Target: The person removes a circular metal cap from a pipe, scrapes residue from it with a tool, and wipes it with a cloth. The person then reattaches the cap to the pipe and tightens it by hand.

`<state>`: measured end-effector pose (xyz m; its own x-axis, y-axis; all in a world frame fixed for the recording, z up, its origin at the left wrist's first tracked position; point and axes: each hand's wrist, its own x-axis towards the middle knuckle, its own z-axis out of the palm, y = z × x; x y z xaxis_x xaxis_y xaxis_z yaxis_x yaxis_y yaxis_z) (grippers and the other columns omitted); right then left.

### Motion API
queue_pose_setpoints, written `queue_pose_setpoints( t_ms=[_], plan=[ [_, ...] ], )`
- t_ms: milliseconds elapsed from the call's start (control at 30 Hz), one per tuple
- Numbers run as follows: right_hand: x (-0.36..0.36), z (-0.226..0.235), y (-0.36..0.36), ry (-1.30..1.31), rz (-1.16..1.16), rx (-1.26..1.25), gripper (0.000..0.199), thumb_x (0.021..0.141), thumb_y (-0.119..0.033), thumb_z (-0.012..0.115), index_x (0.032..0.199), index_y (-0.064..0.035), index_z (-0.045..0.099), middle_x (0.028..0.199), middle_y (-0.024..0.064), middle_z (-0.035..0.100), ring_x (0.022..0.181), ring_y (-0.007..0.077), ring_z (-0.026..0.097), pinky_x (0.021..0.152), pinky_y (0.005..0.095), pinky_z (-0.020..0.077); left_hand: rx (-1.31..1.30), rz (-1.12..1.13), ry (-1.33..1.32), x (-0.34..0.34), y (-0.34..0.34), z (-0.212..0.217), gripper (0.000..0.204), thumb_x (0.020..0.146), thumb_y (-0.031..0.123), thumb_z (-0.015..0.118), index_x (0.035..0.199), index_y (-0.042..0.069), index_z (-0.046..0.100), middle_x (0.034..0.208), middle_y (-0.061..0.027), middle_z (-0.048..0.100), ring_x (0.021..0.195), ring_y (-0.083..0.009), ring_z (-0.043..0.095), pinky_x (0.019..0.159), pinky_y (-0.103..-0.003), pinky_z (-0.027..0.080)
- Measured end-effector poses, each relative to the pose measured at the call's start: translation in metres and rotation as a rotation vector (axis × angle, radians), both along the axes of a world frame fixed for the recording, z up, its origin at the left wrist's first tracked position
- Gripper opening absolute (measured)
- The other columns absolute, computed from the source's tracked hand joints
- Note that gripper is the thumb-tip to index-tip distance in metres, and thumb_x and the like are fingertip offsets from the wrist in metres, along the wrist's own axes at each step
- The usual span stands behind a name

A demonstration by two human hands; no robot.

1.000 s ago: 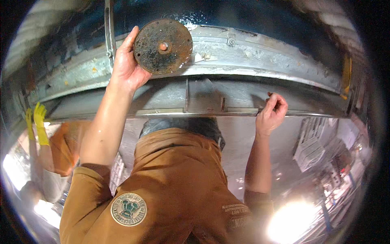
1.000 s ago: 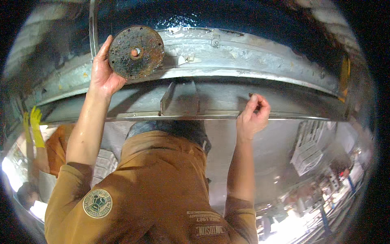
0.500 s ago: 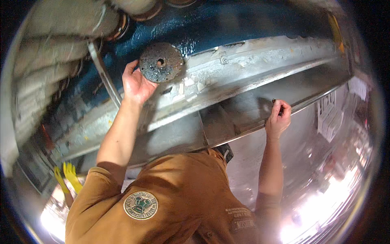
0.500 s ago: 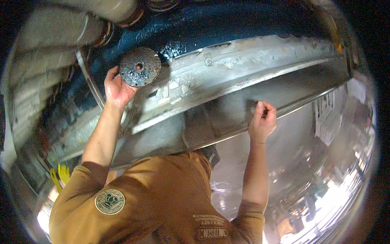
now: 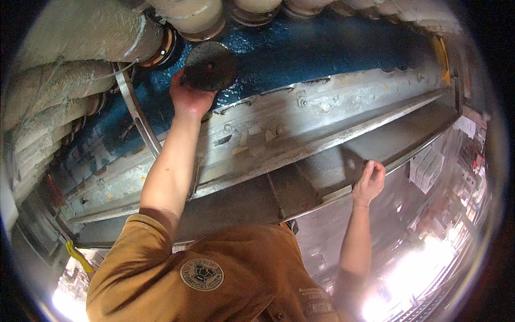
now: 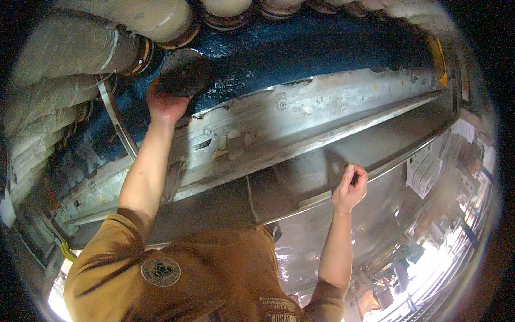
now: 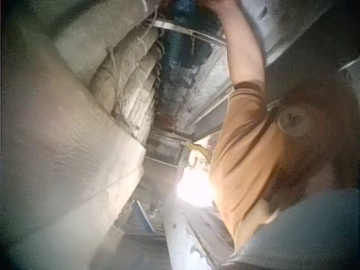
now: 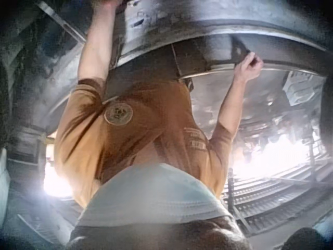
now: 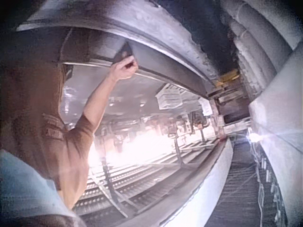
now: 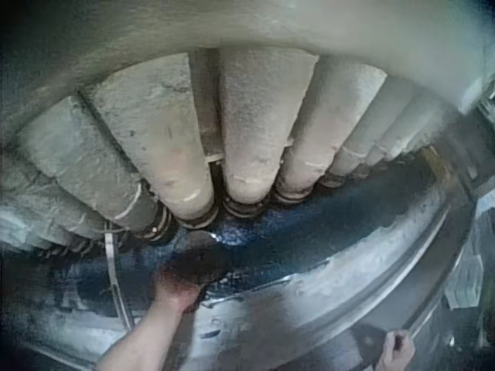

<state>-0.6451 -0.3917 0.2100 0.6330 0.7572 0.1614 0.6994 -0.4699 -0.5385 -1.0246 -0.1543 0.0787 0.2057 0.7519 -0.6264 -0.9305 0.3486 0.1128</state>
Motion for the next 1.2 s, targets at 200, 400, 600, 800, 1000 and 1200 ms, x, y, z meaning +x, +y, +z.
queue_pose_setpoints(
  t_ms=[200,400,600,800,1000,1200],
  plan=[
    [0.005,0.002,-0.004,-0.065,0.064,-0.008,0.02,0.092,-0.02,0.063,0.09,-0.0002,0.06,0.082,0.0085,0.063,0.071,0.0173,0.056,0.064,0.0306,0.0474,0.096,0.003,0.039,-0.002,0.0,-0.026,0.049,0.084,0.034,0.049,0.127,0.009,0.054,0.131,-0.0145,0.055,0.122,-0.0348,0.049,0.109,-0.056,0.03],
    [0.011,-0.003,-0.01,-0.021,0.053,-0.003,0.018,0.092,-0.018,0.063,0.09,0.0,0.059,0.079,0.0077,0.062,0.067,0.0152,0.054,0.062,0.0294,0.0464,0.06,0.108,-0.149,0.018,0.017,-0.018,0.046,0.082,0.029,0.057,0.124,0.009,0.056,0.129,-0.0134,0.056,0.118,-0.0342,0.053,0.108,-0.053,0.034],
    [0.004,0.002,-0.001,0.049,0.06,0.003,0.02,0.092,-0.02,0.063,0.089,-0.0001,0.058,0.075,0.0063,0.059,0.063,0.0118,0.051,0.058,0.0264,0.0441,0.095,0.158,-0.096,0.018,0.049,-0.014,0.053,0.089,0.035,0.044,0.134,0.007,0.047,0.134,-0.0153,0.052,0.125,-0.0336,0.047,0.11,-0.054,0.031],
    [0.001,0.008,0.0,0.07,0.03,-0.13,0.023,0.094,-0.023,0.062,0.092,-0.0006,0.058,0.08,0.0053,0.06,0.072,0.0114,0.053,0.066,0.0265,0.0461,0.242,0.149,-0.179,0.01,0.069,-0.025,0.056,0.095,0.038,0.03,0.14,0.005,0.04,0.143,-0.015,0.044,0.133,-0.0345,0.04,0.113,-0.051,0.028],
    [0.005,0.002,-0.001,0.014,0.06,-0.061,0.025,0.092,-0.024,0.064,0.086,0.0001,0.057,0.072,0.0052,0.057,0.064,0.0122,0.051,0.059,0.0274,0.0447,0.306,0.168,-0.13,0.017,0.074,-0.023,0.056,0.098,0.04,0.032,0.142,0.007,0.038,0.148,-0.0125,0.039,0.136,-0.0325,0.036,0.113,-0.049,0.027],
    [0.005,0.003,-0.003,0.117,0.019,-0.119,0.024,0.093,-0.024,0.063,0.088,-0.0017,0.056,0.077,0.0006,0.055,0.069,0.0075,0.048,0.062,0.0226,0.0427,0.364,0.222,-0.211,0.018,0.082,-0.029,0.054,0.1,0.039,0.032,0.144,0.008,0.035,0.151,-0.0111,0.035,0.138,-0.0326,0.033,0.114,-0.052,0.025]
  ],
)
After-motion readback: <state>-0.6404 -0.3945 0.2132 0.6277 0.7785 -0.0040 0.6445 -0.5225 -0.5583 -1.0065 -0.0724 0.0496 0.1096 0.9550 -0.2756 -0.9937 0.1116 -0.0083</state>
